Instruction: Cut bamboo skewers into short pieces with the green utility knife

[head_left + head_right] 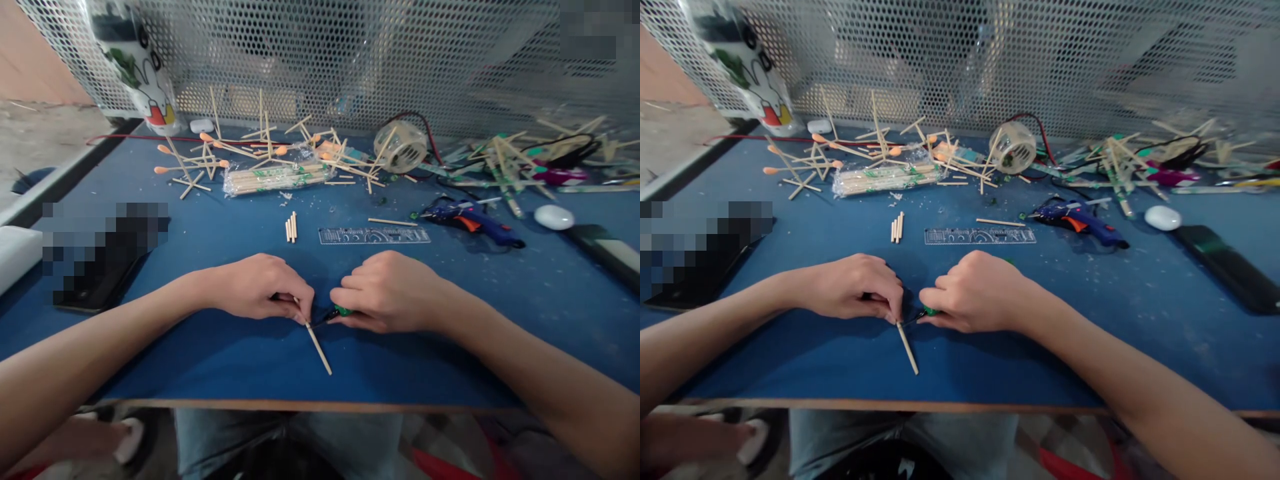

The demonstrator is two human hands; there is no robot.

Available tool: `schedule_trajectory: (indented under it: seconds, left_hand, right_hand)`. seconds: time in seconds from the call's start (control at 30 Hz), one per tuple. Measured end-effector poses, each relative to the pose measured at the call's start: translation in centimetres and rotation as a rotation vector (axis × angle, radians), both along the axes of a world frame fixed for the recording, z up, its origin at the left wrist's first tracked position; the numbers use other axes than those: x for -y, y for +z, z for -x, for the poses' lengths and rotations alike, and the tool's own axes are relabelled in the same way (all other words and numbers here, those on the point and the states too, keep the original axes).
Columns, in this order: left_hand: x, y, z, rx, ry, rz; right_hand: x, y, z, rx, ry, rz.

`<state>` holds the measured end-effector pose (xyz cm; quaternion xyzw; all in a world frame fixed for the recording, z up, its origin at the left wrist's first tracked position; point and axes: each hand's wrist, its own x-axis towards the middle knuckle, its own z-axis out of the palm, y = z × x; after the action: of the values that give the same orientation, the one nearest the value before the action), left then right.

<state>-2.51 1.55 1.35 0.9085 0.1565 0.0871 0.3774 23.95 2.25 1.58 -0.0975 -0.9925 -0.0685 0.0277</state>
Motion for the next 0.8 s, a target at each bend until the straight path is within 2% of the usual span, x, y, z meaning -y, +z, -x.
schedule_trajectory:
  seconds: [0.53, 0.8]
  left_hand:
    - [0.0, 0.1, 0.1, -0.022, 0.002, -0.02]
    - [0.1, 0.2, 0.0, -0.023, 0.0, 0.0]
  right_hand:
    - [0.8, 0.6, 0.7, 0.095, -0.068, 0.07]
    - [0.1, 0.9, 0.0, 0.114, -0.062, 0.081]
